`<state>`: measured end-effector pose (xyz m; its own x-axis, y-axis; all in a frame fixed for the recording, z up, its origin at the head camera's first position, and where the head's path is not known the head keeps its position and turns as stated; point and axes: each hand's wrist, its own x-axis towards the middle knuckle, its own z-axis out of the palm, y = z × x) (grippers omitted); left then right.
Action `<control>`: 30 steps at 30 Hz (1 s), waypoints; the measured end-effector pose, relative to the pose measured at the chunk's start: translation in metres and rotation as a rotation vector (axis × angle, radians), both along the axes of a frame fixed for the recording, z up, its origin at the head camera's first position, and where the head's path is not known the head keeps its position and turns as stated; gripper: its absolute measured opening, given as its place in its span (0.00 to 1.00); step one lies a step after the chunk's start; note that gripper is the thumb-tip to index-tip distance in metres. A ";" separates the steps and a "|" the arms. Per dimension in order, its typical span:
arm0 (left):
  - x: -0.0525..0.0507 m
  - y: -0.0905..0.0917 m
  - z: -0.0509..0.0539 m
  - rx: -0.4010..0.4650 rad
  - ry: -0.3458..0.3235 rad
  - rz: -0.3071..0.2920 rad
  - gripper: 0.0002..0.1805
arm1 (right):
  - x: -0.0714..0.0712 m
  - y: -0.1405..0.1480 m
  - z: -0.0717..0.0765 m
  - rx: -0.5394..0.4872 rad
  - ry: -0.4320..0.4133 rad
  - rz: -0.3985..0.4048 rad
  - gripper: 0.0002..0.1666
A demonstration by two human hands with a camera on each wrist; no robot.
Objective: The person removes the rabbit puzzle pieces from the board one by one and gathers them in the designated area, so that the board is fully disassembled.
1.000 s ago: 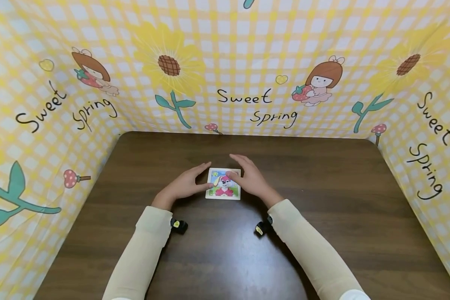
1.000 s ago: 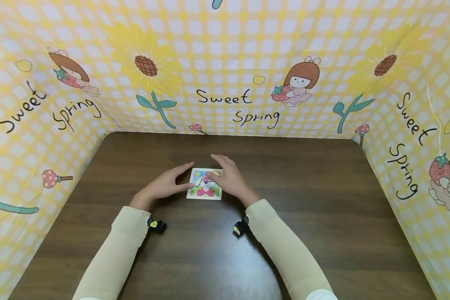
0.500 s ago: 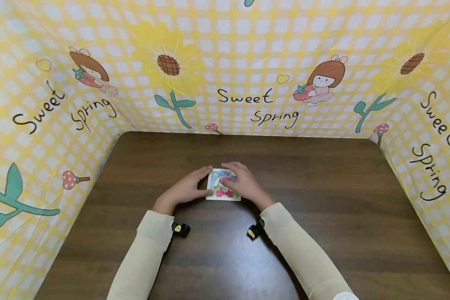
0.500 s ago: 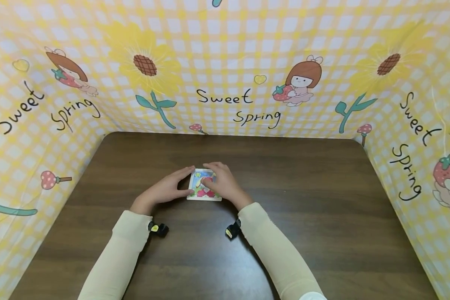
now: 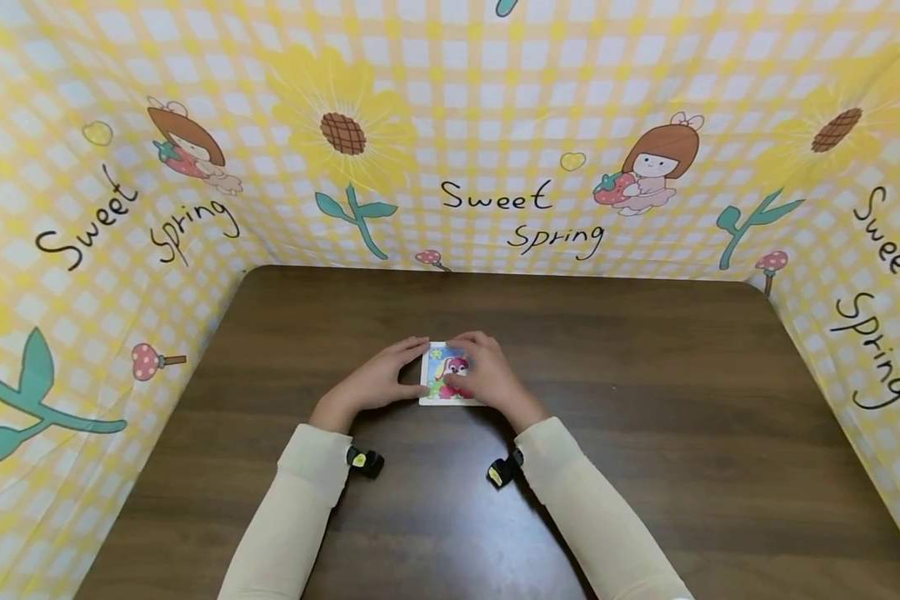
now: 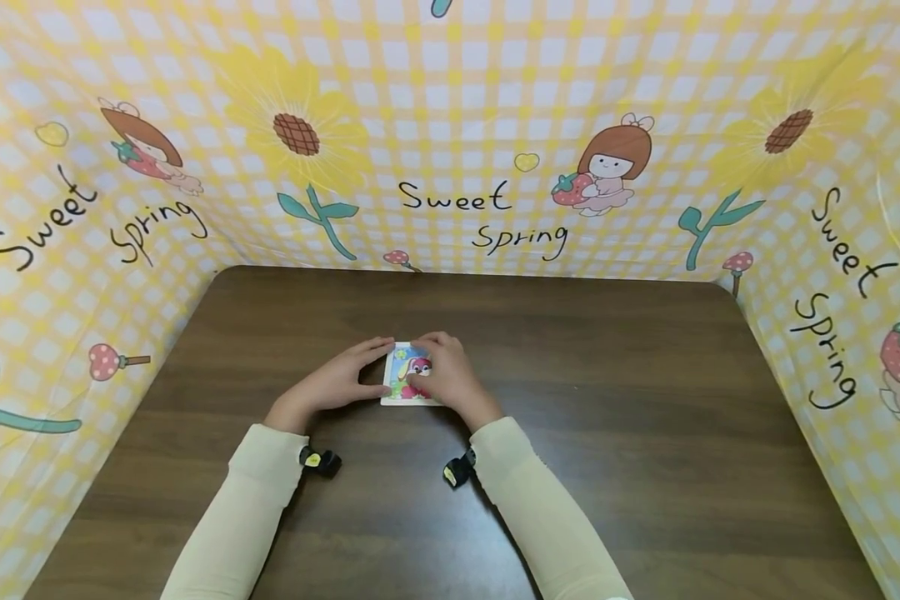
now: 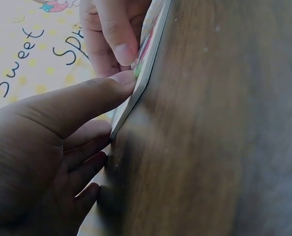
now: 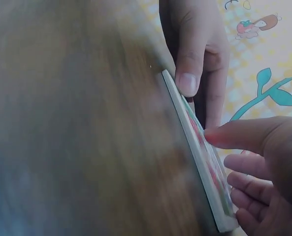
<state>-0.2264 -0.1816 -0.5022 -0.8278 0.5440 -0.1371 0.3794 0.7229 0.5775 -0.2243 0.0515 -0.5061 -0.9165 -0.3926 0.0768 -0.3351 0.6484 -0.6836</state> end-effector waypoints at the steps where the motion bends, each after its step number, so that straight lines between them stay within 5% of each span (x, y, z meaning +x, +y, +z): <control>1: 0.000 0.000 -0.001 0.001 0.001 0.001 0.46 | 0.001 -0.001 0.000 0.011 0.008 -0.003 0.34; 18: 0.001 0.001 -0.004 0.013 -0.022 0.013 0.45 | 0.005 -0.009 0.006 0.178 -0.005 -0.043 0.37; 30: 0.000 0.000 -0.001 0.012 -0.029 0.020 0.46 | 0.004 -0.015 0.013 0.220 0.043 -0.045 0.19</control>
